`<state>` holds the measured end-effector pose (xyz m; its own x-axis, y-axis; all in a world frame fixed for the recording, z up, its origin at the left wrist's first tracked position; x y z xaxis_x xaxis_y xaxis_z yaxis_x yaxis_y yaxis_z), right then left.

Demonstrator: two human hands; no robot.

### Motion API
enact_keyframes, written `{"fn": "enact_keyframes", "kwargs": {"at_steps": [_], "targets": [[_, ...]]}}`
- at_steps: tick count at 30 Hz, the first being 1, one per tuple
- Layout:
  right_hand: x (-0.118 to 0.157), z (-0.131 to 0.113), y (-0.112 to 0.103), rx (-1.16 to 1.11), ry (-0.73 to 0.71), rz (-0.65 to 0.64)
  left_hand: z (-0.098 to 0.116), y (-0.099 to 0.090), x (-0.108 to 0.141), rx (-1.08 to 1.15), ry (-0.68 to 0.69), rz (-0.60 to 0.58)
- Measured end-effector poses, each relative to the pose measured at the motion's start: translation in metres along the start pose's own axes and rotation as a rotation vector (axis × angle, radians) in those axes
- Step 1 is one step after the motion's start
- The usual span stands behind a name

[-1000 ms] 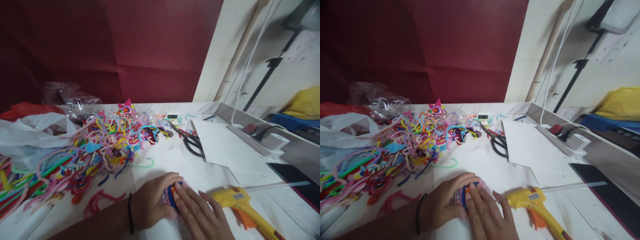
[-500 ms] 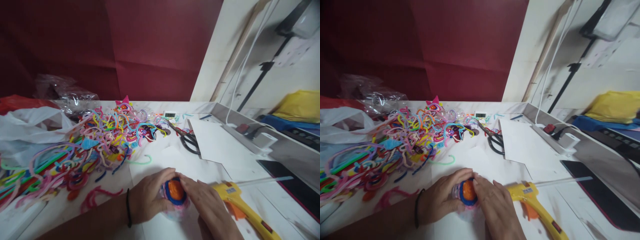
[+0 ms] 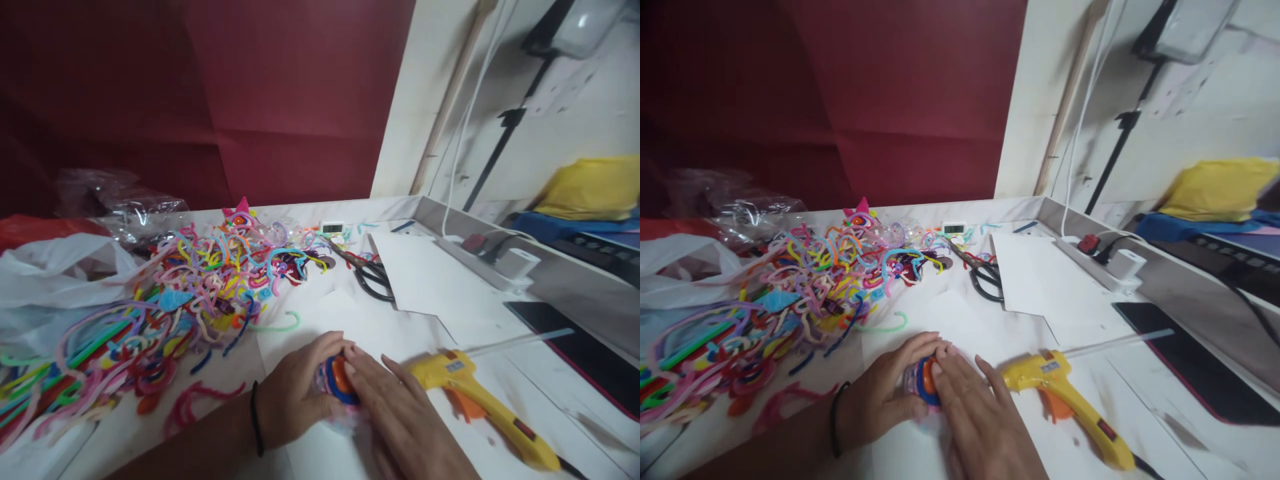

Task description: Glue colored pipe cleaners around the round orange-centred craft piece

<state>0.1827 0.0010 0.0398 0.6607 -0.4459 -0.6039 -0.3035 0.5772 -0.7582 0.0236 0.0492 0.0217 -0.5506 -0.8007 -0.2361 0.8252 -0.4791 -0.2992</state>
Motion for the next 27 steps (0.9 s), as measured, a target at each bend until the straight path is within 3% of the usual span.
{"fn": "enact_keyframes", "kwargs": {"at_steps": [4,21,27], "targets": [[0.009,0.009,-0.001,-0.04,0.148,0.018,-0.001,-0.002,-0.001,0.026,-0.019,0.01],[-0.008,0.027,0.002,-0.143,0.218,-0.148,-0.002,-0.005,0.001,-0.145,-0.01,0.104],[0.032,0.061,-0.019,0.048,0.377,-0.184,0.0,-0.004,0.003,-0.162,-0.024,0.117]]}}
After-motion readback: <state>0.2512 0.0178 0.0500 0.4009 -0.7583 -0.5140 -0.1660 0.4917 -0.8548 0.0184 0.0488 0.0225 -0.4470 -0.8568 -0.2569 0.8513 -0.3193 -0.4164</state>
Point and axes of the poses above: each hand's wrist, its own x-axis away from the middle knuckle, its own y-axis out of the palm, z = x × y, the point moved 5 cm from there along -x, towards the middle knuckle, and after that the axes turned 8 degrees about x, right-handed, at the moved point
